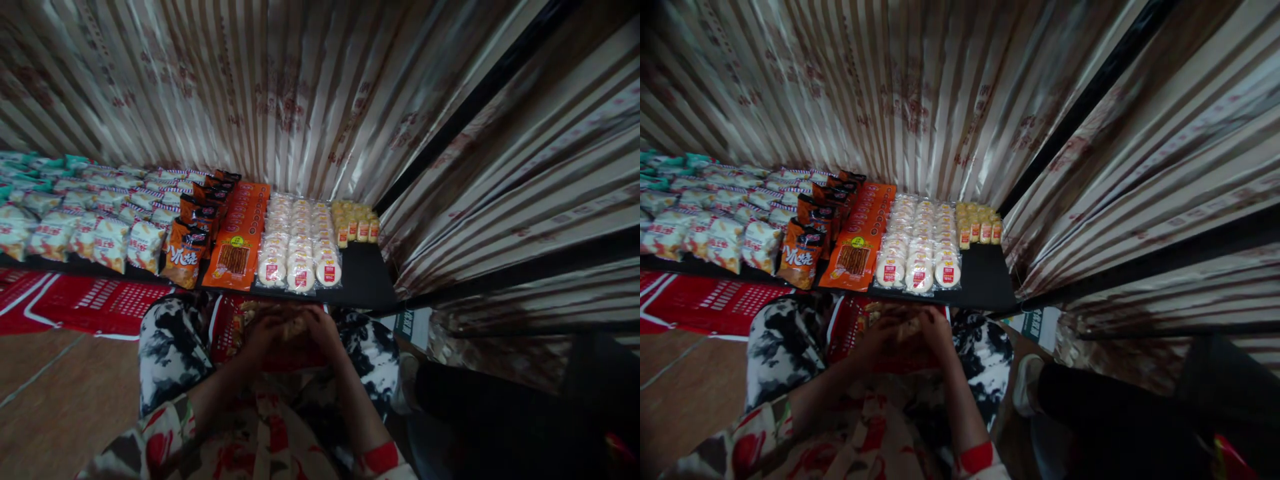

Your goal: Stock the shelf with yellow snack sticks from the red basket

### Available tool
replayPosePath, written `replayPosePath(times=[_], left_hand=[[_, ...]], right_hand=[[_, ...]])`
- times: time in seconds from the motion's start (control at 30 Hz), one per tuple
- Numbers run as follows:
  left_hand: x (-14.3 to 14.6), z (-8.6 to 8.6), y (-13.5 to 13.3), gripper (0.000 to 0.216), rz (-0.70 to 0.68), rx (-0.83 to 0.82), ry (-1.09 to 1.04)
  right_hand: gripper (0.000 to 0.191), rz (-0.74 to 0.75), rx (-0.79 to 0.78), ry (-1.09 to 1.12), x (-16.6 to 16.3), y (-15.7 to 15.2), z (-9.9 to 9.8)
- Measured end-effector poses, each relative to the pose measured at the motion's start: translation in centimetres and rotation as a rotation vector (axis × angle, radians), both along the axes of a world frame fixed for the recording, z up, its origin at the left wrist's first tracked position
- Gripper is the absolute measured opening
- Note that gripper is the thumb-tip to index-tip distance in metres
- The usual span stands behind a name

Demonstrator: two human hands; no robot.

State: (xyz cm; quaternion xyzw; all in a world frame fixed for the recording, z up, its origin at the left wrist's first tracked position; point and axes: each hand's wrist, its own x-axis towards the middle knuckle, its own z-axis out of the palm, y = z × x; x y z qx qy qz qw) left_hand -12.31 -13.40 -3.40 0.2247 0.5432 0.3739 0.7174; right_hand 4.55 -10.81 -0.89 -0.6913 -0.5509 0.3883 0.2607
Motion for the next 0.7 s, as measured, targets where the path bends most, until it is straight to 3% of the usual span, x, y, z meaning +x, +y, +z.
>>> replayPosePath(times=[0.13,0.23,0.5,0.7], left_hand=[[-0.3,1.5,-0.1,0.034,0.011,0.100,-0.072],[-0.4,2.4,-0.2,0.030,-0.017,0.225,0.007],[-0.7,5.7,-0.7,0.027,-0.121,0.434,0.169],[-0.5,7.1,-1.1,0.031,-0.128,0.446,0.173]], right_hand=[[0.029,-0.066,0.038,0.178,-0.2,-0.3,0.5],[0.031,-0.099,0.024,0.249,-0.4,-0.4,1.2],[0.033,-0.170,-0.155,0.423,0.1,-0.7,2.8],[0.027,-0.205,-0.171,0.502,0.4,-0.8,3.6]])
